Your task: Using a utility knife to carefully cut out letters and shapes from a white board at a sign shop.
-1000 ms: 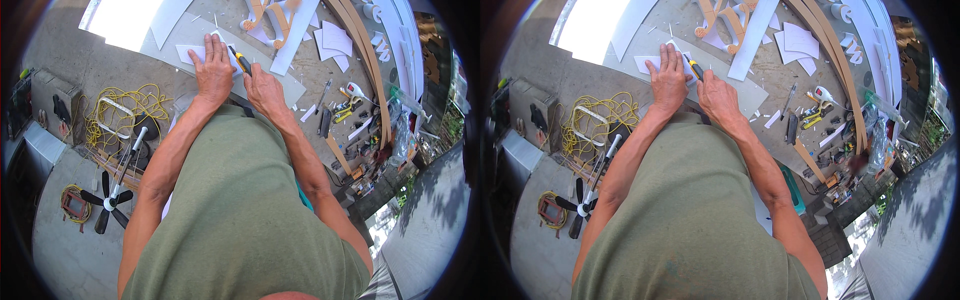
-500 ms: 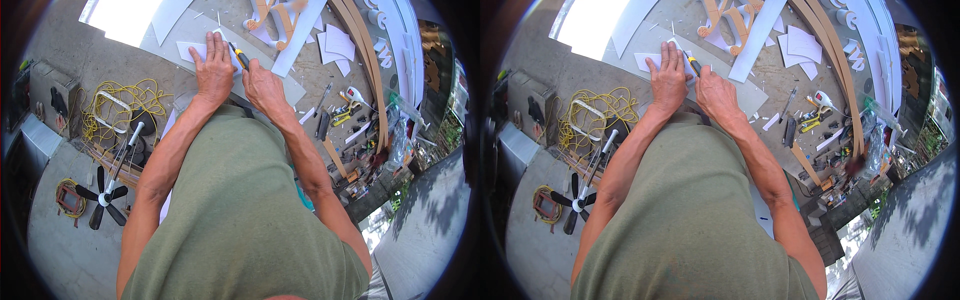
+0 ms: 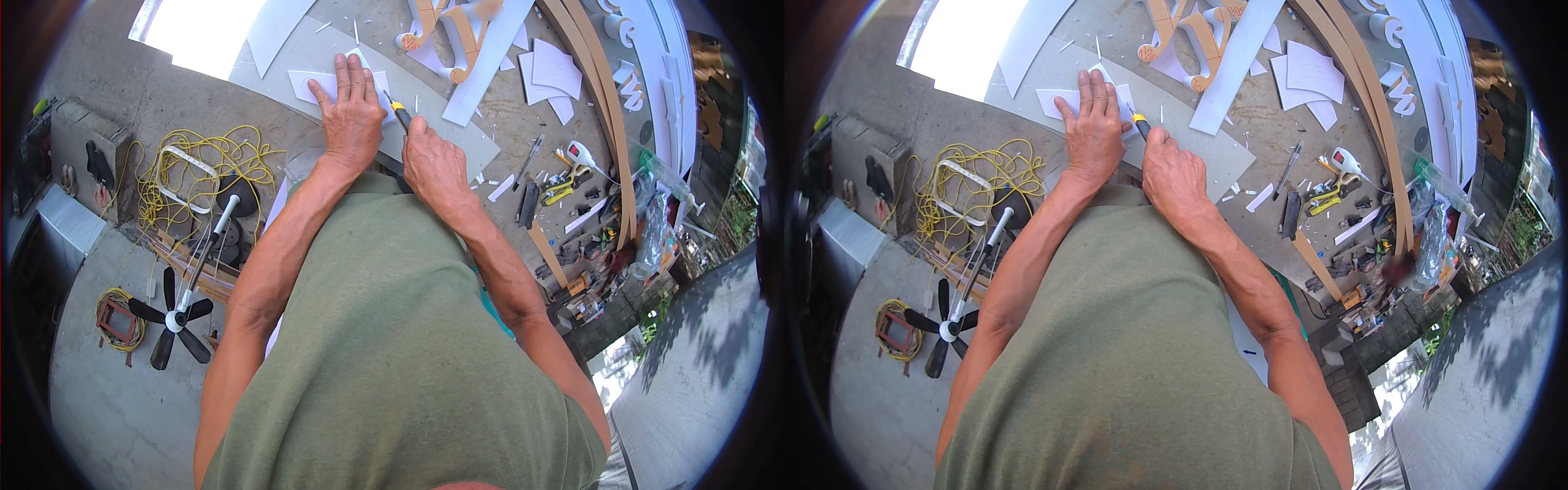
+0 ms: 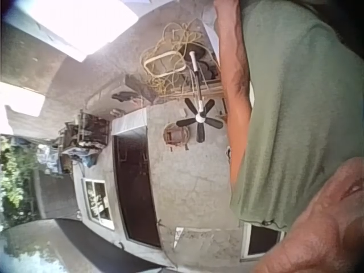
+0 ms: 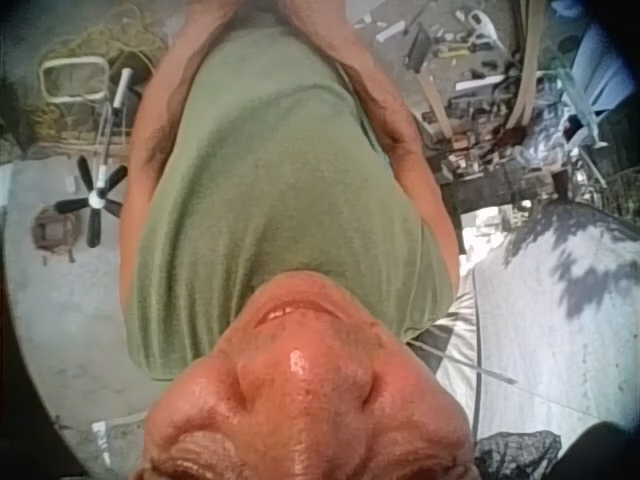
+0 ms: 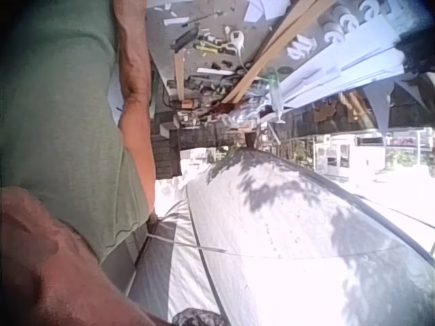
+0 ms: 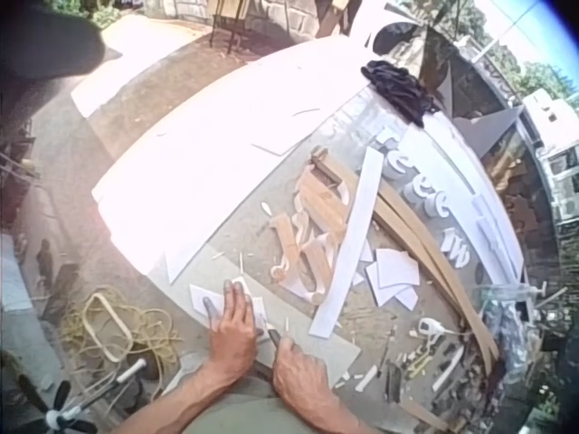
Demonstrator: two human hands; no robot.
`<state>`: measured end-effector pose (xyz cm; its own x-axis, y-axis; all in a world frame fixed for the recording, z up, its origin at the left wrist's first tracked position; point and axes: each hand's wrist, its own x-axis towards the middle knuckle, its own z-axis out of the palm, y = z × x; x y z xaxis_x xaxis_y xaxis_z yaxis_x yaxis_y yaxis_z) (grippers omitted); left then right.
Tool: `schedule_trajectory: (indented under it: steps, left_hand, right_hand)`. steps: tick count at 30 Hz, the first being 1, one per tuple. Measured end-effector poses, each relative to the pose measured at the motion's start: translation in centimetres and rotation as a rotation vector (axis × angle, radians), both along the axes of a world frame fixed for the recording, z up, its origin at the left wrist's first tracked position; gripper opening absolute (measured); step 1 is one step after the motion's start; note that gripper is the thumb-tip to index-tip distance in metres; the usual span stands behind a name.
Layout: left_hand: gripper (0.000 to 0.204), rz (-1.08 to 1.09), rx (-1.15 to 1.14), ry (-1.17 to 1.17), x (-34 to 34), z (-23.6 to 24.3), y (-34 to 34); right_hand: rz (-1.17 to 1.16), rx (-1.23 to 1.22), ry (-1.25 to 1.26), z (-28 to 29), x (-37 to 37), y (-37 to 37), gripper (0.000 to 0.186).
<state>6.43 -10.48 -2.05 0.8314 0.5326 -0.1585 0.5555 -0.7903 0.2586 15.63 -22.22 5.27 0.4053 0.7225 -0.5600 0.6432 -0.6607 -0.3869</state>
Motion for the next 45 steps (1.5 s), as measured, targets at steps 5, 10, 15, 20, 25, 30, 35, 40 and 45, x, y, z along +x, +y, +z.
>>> schedule_trajectory:
  steps: [5,10,15,20,25,30,35,40,45]
  left_hand:
    - [0.079,-0.003,-0.016,-0.005,0.1,0.2,0.2]
    - [0.078,-0.005,-0.016,-0.01,0.0,0.4,0.1]
    - [0.077,-0.033,-0.027,0.014,0.2,0.6,0.3]
    - [0.078,-0.031,0.005,0.001,-0.3,0.2,0.3]
    - [0.077,-0.023,0.016,-0.011,-0.3,0.2,0.2]
    - [0.077,-0.032,0.009,-0.012,0.0,0.2,0.5]
    - [0.077,-0.033,0.025,-0.01,-0.2,0.1,0.3]
    - [0.077,-0.038,0.025,-0.012,-0.2,0.1,0.4]
    - [0.077,-0.041,0.041,-0.009,-0.3,0.0,0.6]
  right_hand:
    - [0.025,-0.015,-0.025,0.1,-0.4,-1.6,0.017]
    - [0.016,-0.062,-0.028,0.2,-0.4,-1.9,0.015]
    - [-0.02,-0.01,-0.021,0.2,-0.6,-2.5,0.014]
    - [-0.029,-0.07,0.072,1.9,1.6,-1.8,0.022]
    - [-0.158,0.078,0.023,1.2,1.2,-1.1,0.027]
    - [-0.165,0.083,0.059,-0.3,1.6,0.9,0.028]
    - [-0.137,0.126,0.058,-0.7,1.3,1.2,0.028]
    - [-0.171,0.098,-0.056,-1.4,1.6,0.7,0.027]
    - [-0.215,0.117,0.014,-0.4,1.3,0.5,0.025]
